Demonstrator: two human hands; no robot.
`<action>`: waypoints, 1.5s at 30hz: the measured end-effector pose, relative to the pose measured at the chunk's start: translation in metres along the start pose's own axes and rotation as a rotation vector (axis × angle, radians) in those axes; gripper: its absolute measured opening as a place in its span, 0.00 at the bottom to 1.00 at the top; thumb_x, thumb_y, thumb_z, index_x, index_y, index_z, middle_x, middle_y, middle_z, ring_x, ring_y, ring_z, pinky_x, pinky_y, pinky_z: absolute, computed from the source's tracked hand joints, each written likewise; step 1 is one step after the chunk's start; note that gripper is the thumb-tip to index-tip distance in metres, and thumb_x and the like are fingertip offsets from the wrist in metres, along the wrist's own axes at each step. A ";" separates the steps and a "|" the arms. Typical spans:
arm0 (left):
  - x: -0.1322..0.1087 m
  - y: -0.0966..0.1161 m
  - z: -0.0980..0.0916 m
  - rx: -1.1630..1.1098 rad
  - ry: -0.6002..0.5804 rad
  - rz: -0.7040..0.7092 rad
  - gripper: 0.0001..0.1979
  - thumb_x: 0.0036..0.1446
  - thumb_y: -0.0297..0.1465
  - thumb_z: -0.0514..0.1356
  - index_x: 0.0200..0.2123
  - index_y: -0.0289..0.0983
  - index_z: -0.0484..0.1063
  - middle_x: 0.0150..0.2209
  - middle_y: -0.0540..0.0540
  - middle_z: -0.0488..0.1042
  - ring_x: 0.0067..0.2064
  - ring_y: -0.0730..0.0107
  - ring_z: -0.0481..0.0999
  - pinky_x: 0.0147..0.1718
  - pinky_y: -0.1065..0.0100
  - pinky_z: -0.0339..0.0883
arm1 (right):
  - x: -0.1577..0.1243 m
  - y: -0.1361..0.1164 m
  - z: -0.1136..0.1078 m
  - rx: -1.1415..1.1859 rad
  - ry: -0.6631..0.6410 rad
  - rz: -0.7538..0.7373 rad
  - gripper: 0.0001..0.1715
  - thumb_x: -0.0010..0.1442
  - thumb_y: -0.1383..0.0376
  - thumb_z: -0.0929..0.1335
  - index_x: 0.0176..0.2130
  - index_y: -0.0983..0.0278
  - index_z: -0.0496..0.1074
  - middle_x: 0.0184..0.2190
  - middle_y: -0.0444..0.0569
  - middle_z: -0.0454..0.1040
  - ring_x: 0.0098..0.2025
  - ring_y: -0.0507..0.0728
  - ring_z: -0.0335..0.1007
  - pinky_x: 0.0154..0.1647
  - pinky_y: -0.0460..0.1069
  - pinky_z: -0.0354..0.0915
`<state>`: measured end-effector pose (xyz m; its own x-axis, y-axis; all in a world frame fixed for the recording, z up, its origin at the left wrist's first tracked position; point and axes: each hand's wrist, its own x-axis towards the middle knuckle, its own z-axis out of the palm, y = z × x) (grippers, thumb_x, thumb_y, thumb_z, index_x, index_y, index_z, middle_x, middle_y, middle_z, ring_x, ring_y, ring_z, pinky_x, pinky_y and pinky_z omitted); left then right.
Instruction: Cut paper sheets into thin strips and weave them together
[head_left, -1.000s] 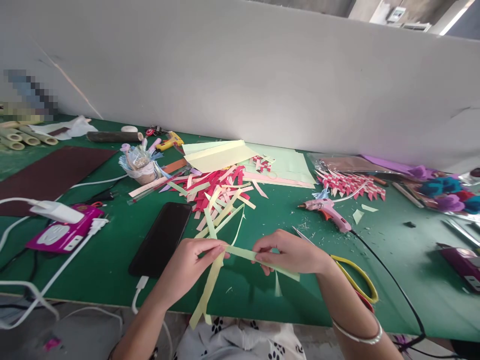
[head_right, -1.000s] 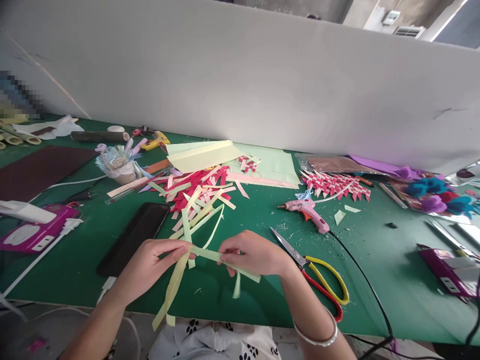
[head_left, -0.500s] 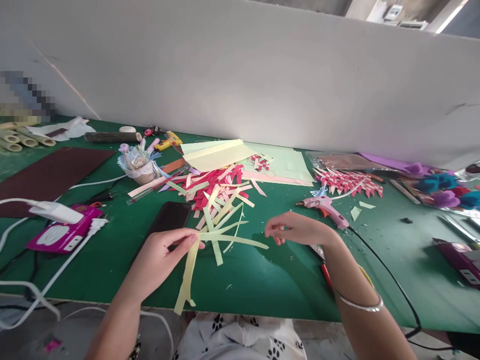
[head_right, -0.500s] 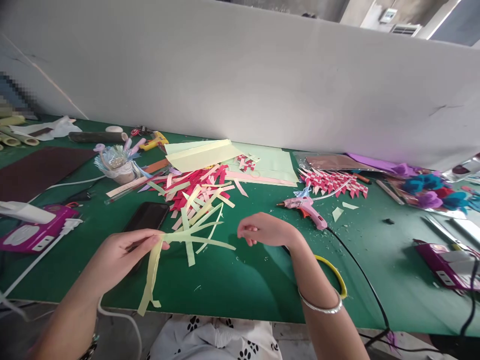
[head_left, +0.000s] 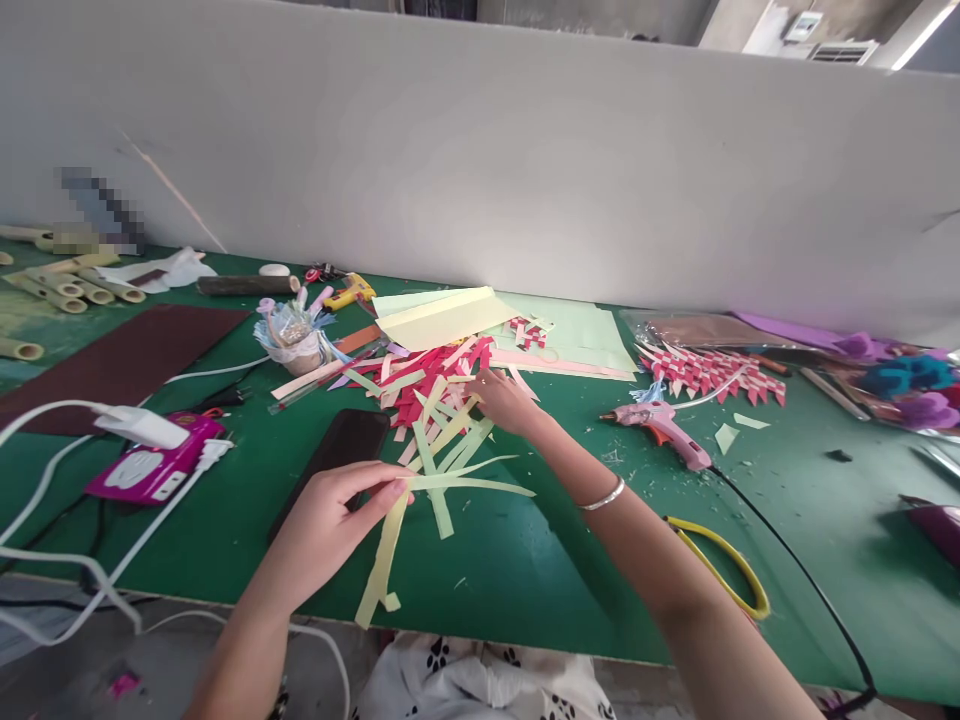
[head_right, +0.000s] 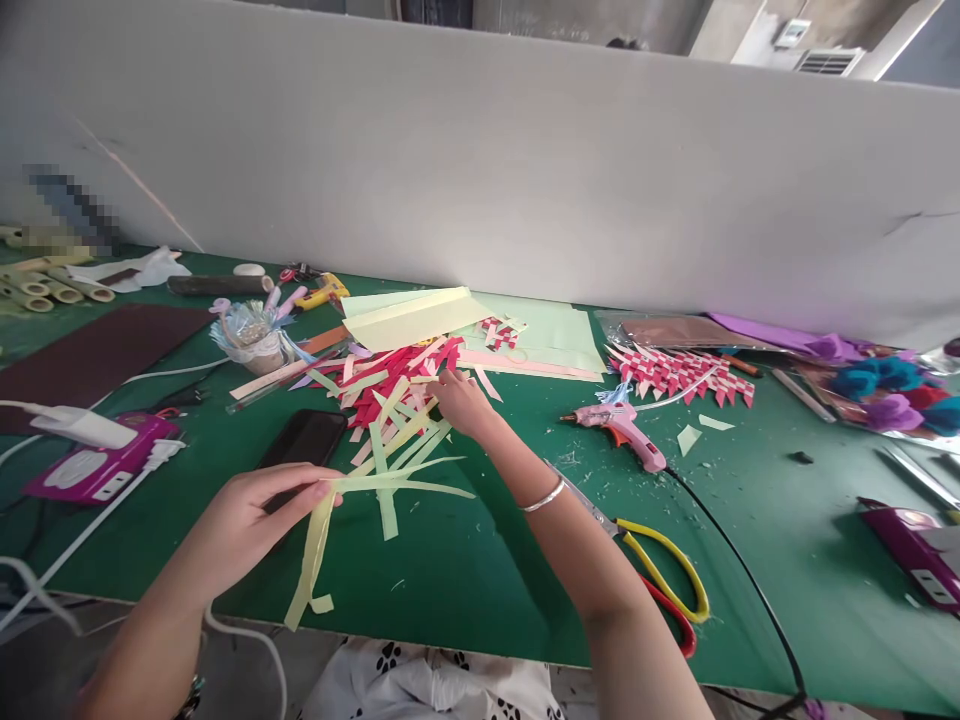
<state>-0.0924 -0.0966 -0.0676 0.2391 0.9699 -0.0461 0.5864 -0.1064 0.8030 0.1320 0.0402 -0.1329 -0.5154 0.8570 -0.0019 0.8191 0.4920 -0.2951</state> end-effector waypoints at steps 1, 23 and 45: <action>0.000 0.000 0.000 -0.006 -0.002 -0.003 0.16 0.54 0.44 0.56 0.33 0.39 0.77 0.36 0.45 0.79 0.35 0.64 0.77 0.30 0.75 0.70 | 0.002 0.002 0.000 -0.003 0.007 0.003 0.19 0.57 0.76 0.62 0.47 0.66 0.70 0.49 0.60 0.65 0.53 0.66 0.59 0.47 0.57 0.58; 0.017 0.011 0.003 0.036 0.093 0.025 0.19 0.53 0.46 0.55 0.34 0.38 0.77 0.36 0.44 0.79 0.36 0.62 0.77 0.31 0.73 0.71 | -0.075 0.037 -0.074 0.613 0.120 0.167 0.16 0.56 0.58 0.63 0.44 0.63 0.64 0.34 0.46 0.69 0.22 0.47 0.65 0.23 0.44 0.59; 0.026 0.028 -0.003 0.112 0.138 0.212 0.14 0.54 0.43 0.55 0.36 0.42 0.77 0.33 0.49 0.79 0.30 0.67 0.77 0.24 0.76 0.70 | -0.125 0.030 -0.093 0.779 0.009 0.232 0.16 0.56 0.55 0.64 0.41 0.62 0.68 0.29 0.45 0.70 0.22 0.47 0.61 0.22 0.45 0.60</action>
<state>-0.0722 -0.0735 -0.0447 0.2619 0.9434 0.2037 0.6184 -0.3261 0.7151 0.2450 -0.0380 -0.0529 -0.3492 0.9268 -0.1384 0.4932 0.0562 -0.8681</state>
